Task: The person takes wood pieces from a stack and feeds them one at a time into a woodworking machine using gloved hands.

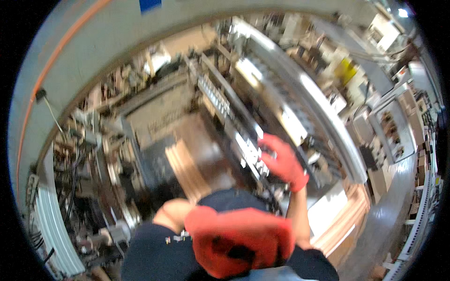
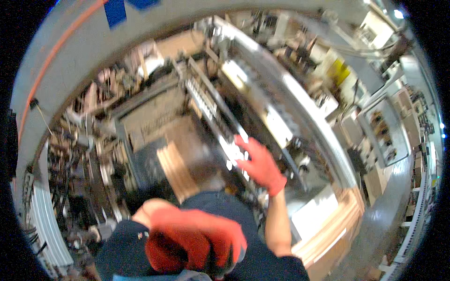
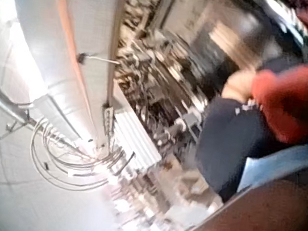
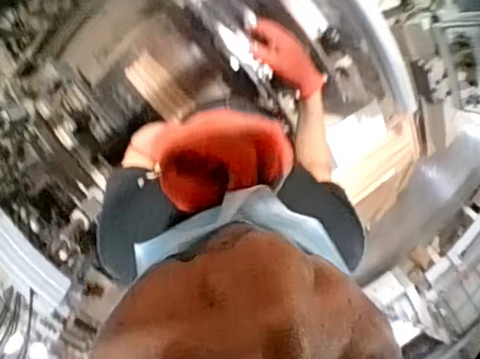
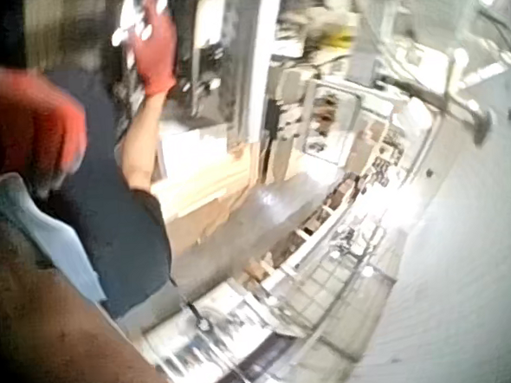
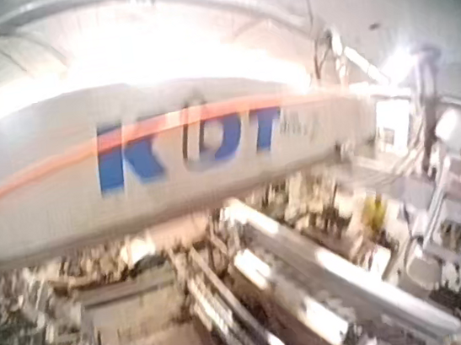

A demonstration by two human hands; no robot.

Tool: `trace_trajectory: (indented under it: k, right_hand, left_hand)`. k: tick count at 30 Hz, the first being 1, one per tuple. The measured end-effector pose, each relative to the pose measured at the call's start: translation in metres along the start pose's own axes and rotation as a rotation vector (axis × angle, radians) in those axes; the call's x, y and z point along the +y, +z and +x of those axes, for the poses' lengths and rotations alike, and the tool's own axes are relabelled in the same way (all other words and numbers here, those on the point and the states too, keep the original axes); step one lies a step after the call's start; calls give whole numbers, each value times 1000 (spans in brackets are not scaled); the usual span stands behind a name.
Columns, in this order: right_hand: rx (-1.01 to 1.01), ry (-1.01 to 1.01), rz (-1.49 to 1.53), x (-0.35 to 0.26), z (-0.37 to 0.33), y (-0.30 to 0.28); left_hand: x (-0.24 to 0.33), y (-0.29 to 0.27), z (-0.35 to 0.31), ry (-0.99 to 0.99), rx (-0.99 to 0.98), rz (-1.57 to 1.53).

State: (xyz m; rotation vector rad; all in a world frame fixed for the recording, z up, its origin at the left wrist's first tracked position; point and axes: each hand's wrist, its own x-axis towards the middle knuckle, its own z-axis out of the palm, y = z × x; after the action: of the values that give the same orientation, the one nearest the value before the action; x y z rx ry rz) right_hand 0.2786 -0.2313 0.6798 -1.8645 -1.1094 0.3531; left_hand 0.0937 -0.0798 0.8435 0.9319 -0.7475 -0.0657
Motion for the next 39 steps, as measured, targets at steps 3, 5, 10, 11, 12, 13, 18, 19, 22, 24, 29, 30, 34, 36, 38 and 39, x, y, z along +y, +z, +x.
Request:
trace_trajectory:
  k: [3,5,10,11,12,13,18,19,22,24,29,30,34,36,38,39]
  right_hand:
    - [68,166,-372,70,-29,33]
    - [6,338,-603,102,-41,42]
    - [-114,591,-619,147,-62,54]
    - [-96,593,-587,143,-60,52]
    - [-79,603,-559,140,-60,51]
    - [-68,612,-538,138,-61,50]
    - [-18,647,-447,133,-66,45]
    - [-8,651,-436,132,-66,45]
    - [-29,628,-406,134,-53,47]
    - [-2,647,-359,137,-58,48]
    - [5,669,-301,129,-35,52]
    - [11,693,-321,125,-37,49]
    - [72,637,-338,161,-58,56]
    - [99,627,-369,159,-60,61]
    - [93,607,-389,166,-60,59]
    - [52,634,-391,163,-53,59]
  left_hand:
    - [-9,-3,1,197,-154,94]
    - [-17,-10,5,197,-238,211]
    - [-47,-73,41,182,-30,1341]
    - [-59,-93,41,154,-44,1589]
    - [-63,-101,44,119,-47,1643]
    - [-66,-108,46,80,-51,1702]
    - [-45,-90,69,-313,-116,1209]
    - [-41,-84,73,-331,-132,1193]
    - [-32,-72,82,-338,6,729]
    - [-47,-49,84,-340,22,130]
    - [-61,15,61,-248,-85,-419]
    - [-66,21,59,-231,-108,-485]
    - [-73,39,56,-192,-195,-604]
    - [-75,44,54,-174,-203,-611]
    - [-76,45,57,-143,-199,-611]
    - [-76,46,56,-127,-192,-601]
